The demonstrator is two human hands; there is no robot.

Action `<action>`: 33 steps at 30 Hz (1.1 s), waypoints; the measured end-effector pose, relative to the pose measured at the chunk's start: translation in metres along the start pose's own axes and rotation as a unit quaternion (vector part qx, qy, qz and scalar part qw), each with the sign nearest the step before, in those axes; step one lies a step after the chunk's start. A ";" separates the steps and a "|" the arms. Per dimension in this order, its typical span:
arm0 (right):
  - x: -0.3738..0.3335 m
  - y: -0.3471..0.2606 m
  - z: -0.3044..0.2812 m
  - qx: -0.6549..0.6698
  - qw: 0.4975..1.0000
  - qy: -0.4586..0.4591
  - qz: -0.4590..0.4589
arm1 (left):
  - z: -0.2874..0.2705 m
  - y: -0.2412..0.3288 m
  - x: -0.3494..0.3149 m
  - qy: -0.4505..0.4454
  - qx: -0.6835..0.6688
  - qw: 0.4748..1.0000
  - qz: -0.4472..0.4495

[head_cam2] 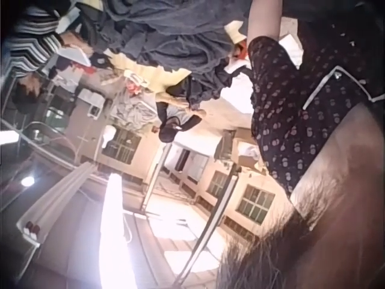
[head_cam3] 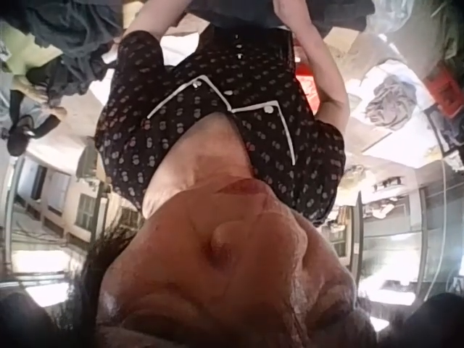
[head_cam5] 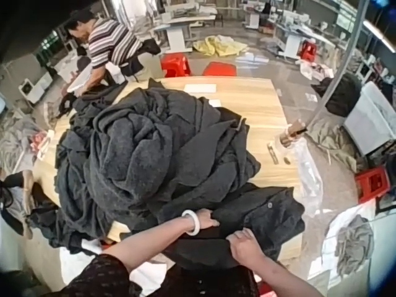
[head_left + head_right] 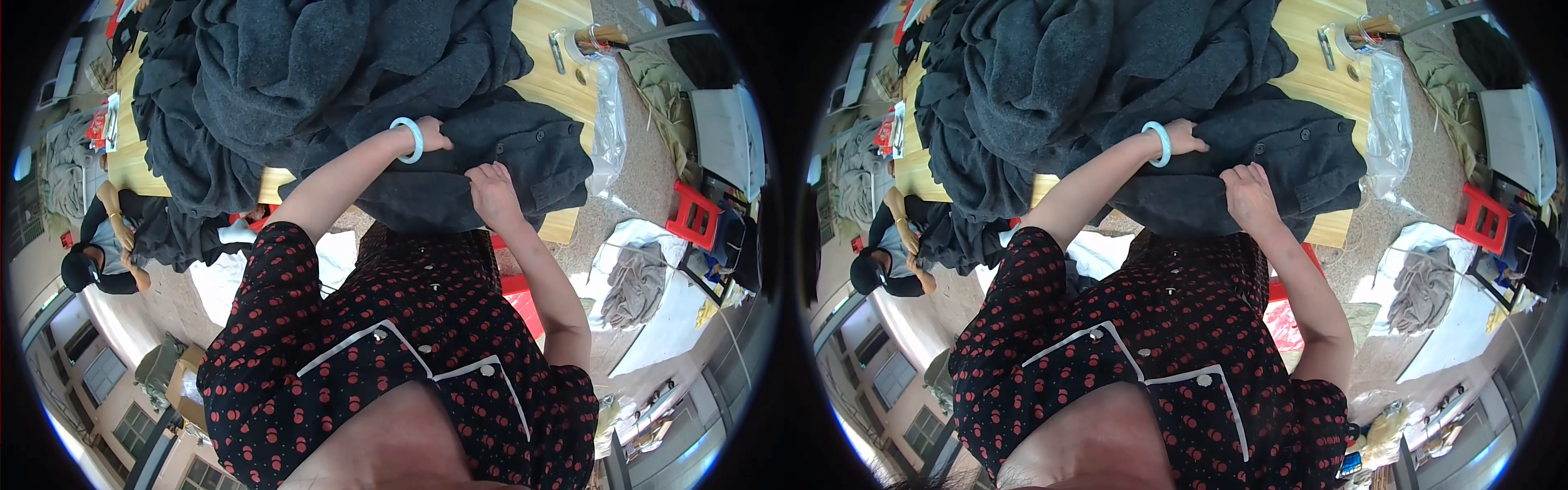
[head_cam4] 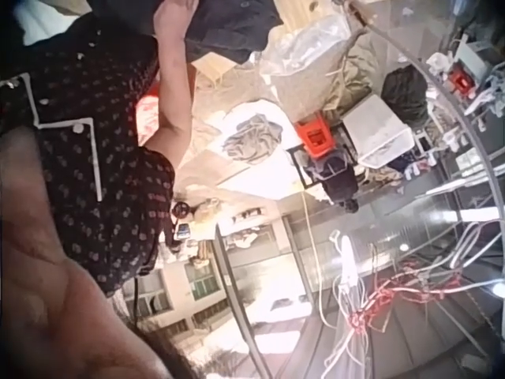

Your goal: Folding and stacking dark-colored garments on a table in a factory setting.

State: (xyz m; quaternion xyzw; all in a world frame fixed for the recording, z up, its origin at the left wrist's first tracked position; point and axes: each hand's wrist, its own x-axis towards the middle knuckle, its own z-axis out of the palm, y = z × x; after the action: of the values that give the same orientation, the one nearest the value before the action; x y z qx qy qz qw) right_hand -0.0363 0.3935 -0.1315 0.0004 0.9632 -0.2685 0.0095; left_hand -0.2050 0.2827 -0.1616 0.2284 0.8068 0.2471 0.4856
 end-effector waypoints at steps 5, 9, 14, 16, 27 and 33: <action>0.001 -0.002 0.006 0.007 1.000 0.002 0.003 | 0.017 0.016 -0.001 -0.089 0.208 0.974 -0.027; -0.001 -0.001 0.007 -0.007 1.000 0.012 0.018 | 0.027 0.022 -0.004 -0.061 0.258 0.964 0.001; 0.001 -0.007 0.004 0.026 0.999 0.036 0.018 | 0.010 -0.006 -0.006 -0.088 -0.213 0.973 -0.011; 0.005 -0.010 0.004 0.051 0.998 0.041 0.020 | 0.010 -0.004 -0.011 -0.102 -0.283 0.953 -0.031; 0.009 -0.004 0.016 0.085 0.990 0.073 0.087 | 0.017 -0.019 -0.002 -0.061 -0.420 0.898 -0.118; 0.009 -0.008 0.018 0.069 0.990 0.097 0.075 | 0.020 -0.010 -0.001 -0.020 -0.148 0.988 0.043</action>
State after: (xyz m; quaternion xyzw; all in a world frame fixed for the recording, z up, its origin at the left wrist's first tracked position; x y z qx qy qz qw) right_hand -0.0450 0.3770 -0.1433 0.0997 0.9361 -0.3312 -0.0634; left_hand -0.1881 0.2779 -0.1744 0.1935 0.7409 0.3795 0.5192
